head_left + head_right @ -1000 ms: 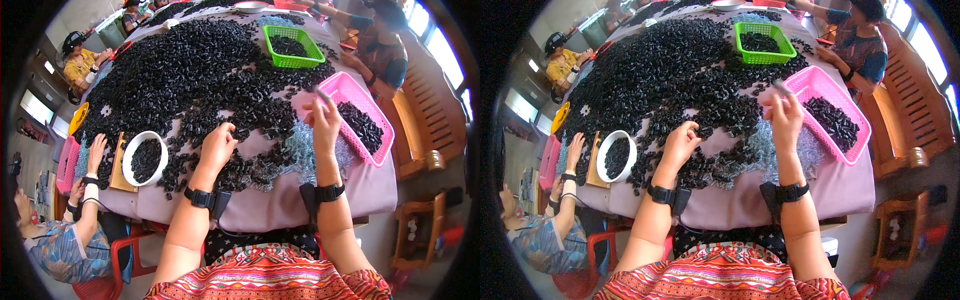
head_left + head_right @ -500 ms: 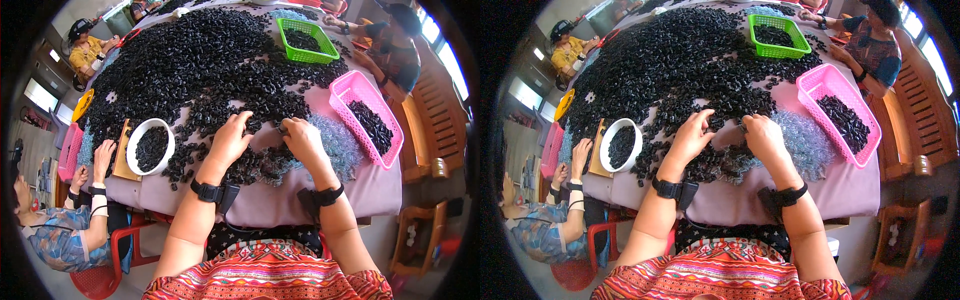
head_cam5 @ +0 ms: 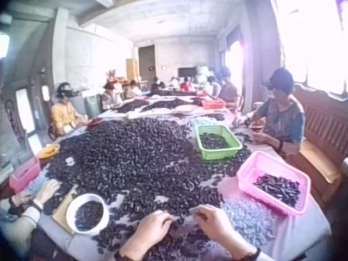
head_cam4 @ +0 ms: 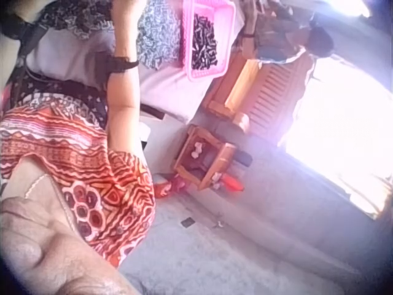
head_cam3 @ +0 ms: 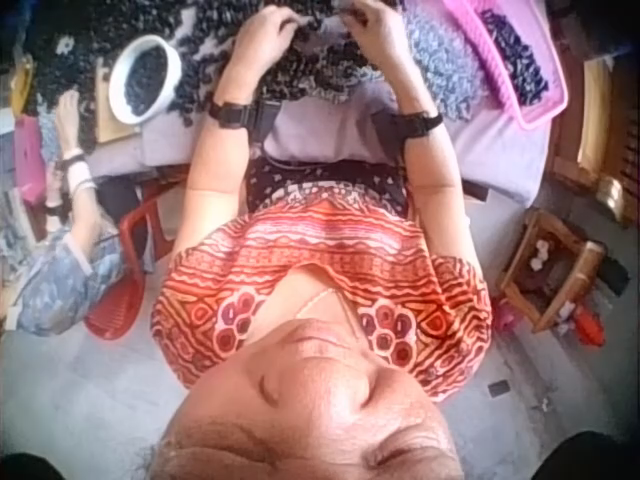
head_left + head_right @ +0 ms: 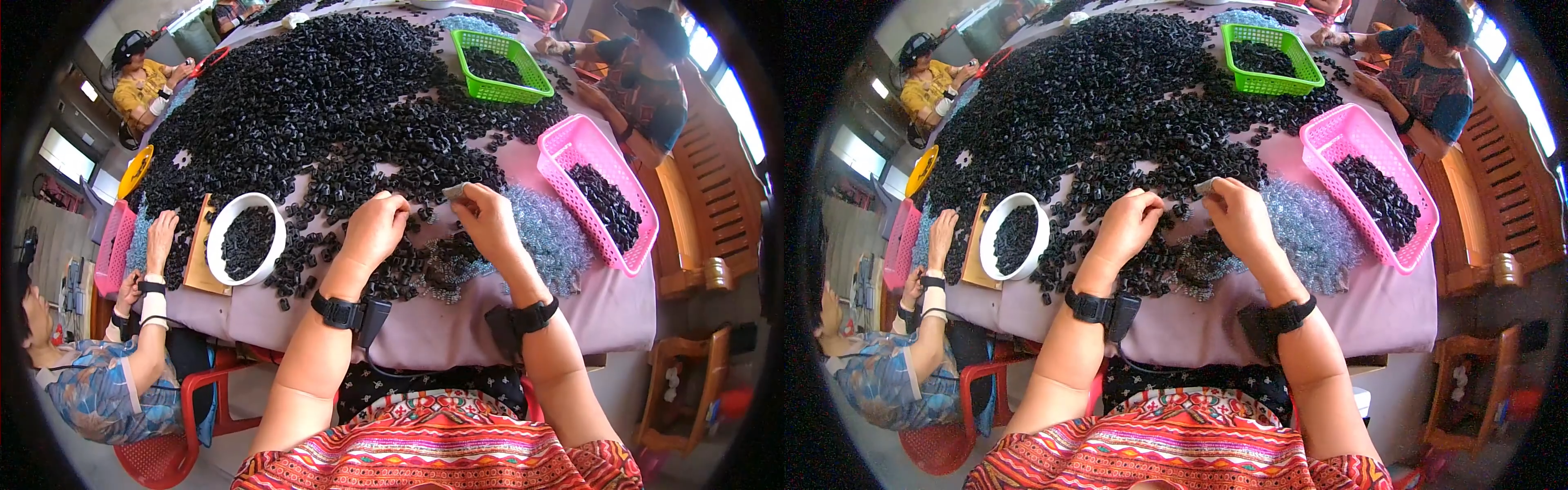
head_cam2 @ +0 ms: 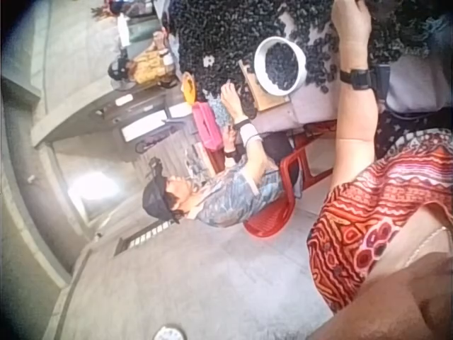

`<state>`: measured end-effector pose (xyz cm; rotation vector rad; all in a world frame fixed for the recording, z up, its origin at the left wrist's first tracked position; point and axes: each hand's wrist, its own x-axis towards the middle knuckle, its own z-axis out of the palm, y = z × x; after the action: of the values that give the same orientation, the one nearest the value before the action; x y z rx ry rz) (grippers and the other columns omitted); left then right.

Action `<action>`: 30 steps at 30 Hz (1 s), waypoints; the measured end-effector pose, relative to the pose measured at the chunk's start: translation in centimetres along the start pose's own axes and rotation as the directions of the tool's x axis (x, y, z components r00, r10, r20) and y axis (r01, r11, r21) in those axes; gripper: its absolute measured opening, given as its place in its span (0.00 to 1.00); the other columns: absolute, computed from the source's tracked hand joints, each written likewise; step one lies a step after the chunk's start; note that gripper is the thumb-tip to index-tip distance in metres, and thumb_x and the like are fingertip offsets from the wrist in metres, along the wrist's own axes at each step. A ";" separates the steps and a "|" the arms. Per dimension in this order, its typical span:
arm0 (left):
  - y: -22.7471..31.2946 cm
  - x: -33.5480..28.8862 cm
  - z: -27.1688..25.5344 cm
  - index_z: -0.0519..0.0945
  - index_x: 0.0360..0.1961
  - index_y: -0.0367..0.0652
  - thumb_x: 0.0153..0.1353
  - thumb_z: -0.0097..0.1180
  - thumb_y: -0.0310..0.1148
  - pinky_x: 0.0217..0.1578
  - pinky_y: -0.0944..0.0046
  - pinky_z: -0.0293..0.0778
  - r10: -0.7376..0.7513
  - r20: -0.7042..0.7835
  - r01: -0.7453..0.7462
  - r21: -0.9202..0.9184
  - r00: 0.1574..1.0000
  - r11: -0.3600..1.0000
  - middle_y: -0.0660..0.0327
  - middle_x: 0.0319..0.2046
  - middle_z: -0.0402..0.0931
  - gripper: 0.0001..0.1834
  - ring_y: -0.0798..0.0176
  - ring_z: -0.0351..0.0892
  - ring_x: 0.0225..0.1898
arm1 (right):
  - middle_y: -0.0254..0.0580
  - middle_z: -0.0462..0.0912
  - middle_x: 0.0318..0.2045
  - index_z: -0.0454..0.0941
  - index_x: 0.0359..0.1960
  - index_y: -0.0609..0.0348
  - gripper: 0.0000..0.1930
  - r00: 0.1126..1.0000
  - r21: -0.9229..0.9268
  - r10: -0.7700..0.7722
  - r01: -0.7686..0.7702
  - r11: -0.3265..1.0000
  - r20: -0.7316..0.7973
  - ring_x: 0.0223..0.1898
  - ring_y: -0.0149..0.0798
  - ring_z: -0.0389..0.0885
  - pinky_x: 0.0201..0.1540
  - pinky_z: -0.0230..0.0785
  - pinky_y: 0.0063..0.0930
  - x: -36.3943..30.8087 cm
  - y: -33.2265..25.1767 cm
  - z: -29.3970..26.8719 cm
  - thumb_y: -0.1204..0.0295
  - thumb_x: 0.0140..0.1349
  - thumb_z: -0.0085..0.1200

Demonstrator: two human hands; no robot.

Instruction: Sorting and inspecting small black shoe manufacturing components at a shared table.

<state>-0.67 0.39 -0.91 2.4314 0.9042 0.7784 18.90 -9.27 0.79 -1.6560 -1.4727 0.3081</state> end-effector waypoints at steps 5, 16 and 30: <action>0.7 0.2 -0.4 0.80 0.37 0.40 0.57 0.60 0.26 0.35 0.59 0.76 -0.133 0.048 0.137 -0.100 0.990 0.986 0.56 0.33 0.77 0.07 0.56 0.81 0.33 | 0.50 0.78 0.33 0.77 0.35 0.63 0.07 0.996 0.010 -0.042 0.041 0.999 0.083 0.36 0.54 0.80 0.40 0.73 0.40 -0.4 -1.5 0.4 0.75 0.56 0.58; 1.1 0.1 -0.8 0.80 0.43 0.39 0.52 0.63 0.24 0.35 0.63 0.76 -0.106 0.151 0.115 -0.058 0.983 0.992 0.56 0.37 0.76 0.15 0.60 0.78 0.31 | 0.50 0.77 0.33 0.77 0.37 0.61 0.10 0.993 -0.269 -0.049 0.077 0.960 0.110 0.37 0.56 0.79 0.39 0.73 0.44 -0.5 -0.1 0.9 0.76 0.52 0.60; 1.3 0.1 -0.3 0.82 0.40 0.40 0.51 0.63 0.27 0.46 0.56 0.75 -0.023 0.152 0.027 -0.027 0.988 0.999 0.55 0.37 0.79 0.13 0.49 0.78 0.45 | 0.52 0.78 0.32 0.77 0.36 0.62 0.06 0.998 -0.047 -0.037 0.035 0.998 -0.045 0.37 0.58 0.79 0.39 0.72 0.43 0.0 0.2 0.8 0.77 0.56 0.53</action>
<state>-0.25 -0.39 0.09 2.4120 0.8567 0.5837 18.46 -8.94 0.14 -1.6606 -1.4836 0.2160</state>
